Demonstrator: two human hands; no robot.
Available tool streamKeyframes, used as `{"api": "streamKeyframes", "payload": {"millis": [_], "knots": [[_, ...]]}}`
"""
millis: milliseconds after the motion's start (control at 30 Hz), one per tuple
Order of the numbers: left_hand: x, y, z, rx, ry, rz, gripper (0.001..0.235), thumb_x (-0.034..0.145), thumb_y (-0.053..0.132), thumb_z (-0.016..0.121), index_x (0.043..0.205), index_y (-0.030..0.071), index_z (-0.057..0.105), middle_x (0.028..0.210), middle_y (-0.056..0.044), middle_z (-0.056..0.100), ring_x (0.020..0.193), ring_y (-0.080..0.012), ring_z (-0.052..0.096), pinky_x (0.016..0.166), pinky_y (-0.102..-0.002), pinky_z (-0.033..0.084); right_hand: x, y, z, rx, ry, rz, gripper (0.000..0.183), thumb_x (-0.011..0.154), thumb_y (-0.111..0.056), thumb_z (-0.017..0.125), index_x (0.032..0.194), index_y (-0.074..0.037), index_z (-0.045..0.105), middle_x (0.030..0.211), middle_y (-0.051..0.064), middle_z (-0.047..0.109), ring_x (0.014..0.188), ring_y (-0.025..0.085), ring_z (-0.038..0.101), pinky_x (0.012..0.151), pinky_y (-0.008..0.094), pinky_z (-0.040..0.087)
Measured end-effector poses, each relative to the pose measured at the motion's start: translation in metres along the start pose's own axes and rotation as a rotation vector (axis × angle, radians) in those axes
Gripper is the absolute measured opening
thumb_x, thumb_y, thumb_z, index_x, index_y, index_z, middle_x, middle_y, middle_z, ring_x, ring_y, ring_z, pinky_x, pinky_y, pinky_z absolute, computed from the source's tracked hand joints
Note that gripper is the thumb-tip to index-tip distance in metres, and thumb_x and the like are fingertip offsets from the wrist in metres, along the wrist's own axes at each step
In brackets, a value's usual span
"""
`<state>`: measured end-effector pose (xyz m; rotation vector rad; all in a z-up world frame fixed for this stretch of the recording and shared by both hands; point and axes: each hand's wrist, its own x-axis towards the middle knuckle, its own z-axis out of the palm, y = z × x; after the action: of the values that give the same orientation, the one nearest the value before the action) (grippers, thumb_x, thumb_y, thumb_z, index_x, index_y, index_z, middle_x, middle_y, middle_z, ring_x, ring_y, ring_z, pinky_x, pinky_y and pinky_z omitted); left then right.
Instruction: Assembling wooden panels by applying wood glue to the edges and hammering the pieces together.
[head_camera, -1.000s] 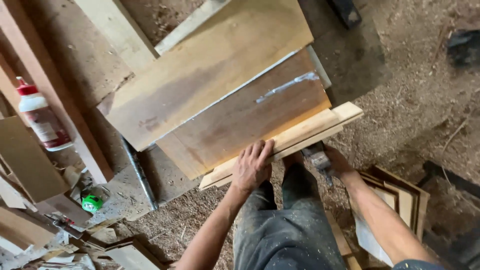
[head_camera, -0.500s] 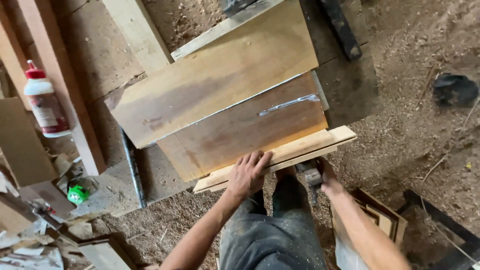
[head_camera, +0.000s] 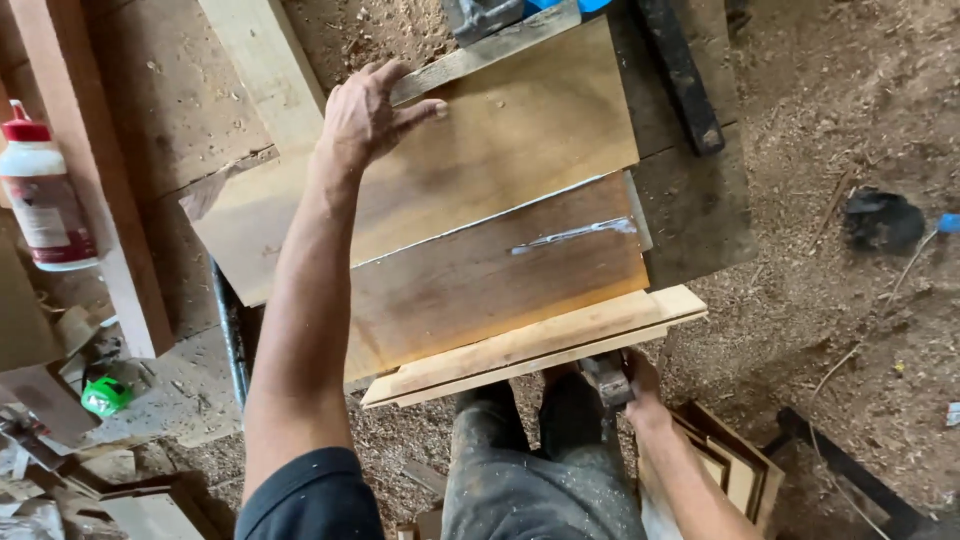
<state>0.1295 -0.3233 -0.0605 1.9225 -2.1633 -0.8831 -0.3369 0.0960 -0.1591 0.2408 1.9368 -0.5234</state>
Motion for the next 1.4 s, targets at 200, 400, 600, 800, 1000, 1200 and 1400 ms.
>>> {"api": "streamKeyframes", "payload": {"millis": [200, 400, 600, 800, 1000, 1200, 1400], "knots": [[0.000, -0.008, 0.009, 0.134, 0.023, 0.078, 0.073, 0.096, 0.084, 0.055, 0.103, 0.011, 0.054, 0.091, -0.016, 0.065, 0.075, -0.0373, 0.064, 0.065, -0.054, 0.049, -0.016, -0.005, -0.003, -0.012, 0.052, -0.014, 0.016, 0.095, -0.011, 0.057, 0.084, -0.011, 0.070, 0.079, 0.009, 0.070, 0.068, 0.019, 0.064, 0.058, 0.033, 0.049], [-0.012, 0.009, 0.009, 0.095, 0.087, -0.017, 0.076, 0.087, 0.083, 0.069, 0.123, 0.016, 0.064, 0.102, -0.007, 0.072, 0.093, -0.0292, 0.069, 0.079, -0.054, 0.052, -0.120, -0.049, 0.039, 0.061, 0.347, -0.541, 0.032, 0.095, -0.013, 0.070, 0.065, -0.017, 0.061, 0.059, -0.001, 0.059, 0.050, 0.010, 0.047, 0.044, 0.031, 0.037], [-0.097, 0.069, 0.048, 0.148, 0.497, -0.050, 0.080, 0.102, 0.055, 0.072, 0.160, 0.013, 0.034, 0.162, -0.017, 0.040, 0.153, -0.0353, 0.036, 0.126, -0.052, 0.032, -0.112, -0.068, -0.028, -0.496, 0.241, -0.478, 0.044, 0.087, -0.051, 0.076, 0.104, -0.010, 0.080, 0.084, 0.008, 0.077, 0.071, 0.018, 0.071, 0.059, 0.030, 0.052], [-0.216, 0.106, 0.094, -0.018, 0.493, -0.050, 0.085, 0.079, 0.039, 0.087, 0.152, 0.015, 0.050, 0.160, -0.019, 0.042, 0.148, -0.0377, 0.041, 0.123, -0.051, 0.028, -0.101, -0.138, -0.034, -1.319, -0.354, -0.384, 0.040, 0.063, -0.044, 0.091, 0.093, -0.018, 0.085, 0.087, 0.010, 0.082, 0.089, 0.029, 0.078, 0.081, 0.041, 0.062], [-0.221, 0.085, 0.131, 0.038, 0.508, -0.153, 0.102, 0.076, 0.063, 0.084, 0.156, 0.014, 0.045, 0.163, -0.023, 0.034, 0.151, -0.0409, 0.034, 0.124, -0.055, 0.022, -0.130, -0.163, -0.005, -1.235, -0.570, 0.071, 0.058, 0.073, -0.013, 0.081, 0.121, 0.016, 0.067, 0.068, 0.026, 0.070, 0.052, 0.033, 0.070, 0.048, 0.042, 0.059], [-0.212, 0.085, 0.143, 0.137, 0.538, -0.229, 0.114, 0.070, 0.076, 0.078, 0.159, 0.015, 0.041, 0.165, -0.017, 0.033, 0.153, -0.0339, 0.032, 0.126, -0.055, 0.018, -0.138, -0.110, -0.042, -1.475, -0.545, -0.532, 0.033, 0.082, -0.021, 0.073, 0.111, -0.006, 0.080, 0.099, 0.022, 0.081, 0.097, 0.037, 0.078, 0.085, 0.045, 0.065], [-0.223, 0.092, 0.120, 0.132, 0.504, -0.297, 0.109, 0.079, 0.076, 0.076, 0.158, 0.012, 0.037, 0.165, -0.012, 0.036, 0.152, -0.0343, 0.039, 0.121, -0.059, 0.036, -0.148, -0.144, -0.005, -1.104, -0.535, 0.269, 0.052, 0.102, -0.029, 0.055, 0.083, 0.015, 0.076, 0.074, 0.026, 0.078, 0.056, 0.029, 0.068, 0.051, 0.034, 0.056]]}}
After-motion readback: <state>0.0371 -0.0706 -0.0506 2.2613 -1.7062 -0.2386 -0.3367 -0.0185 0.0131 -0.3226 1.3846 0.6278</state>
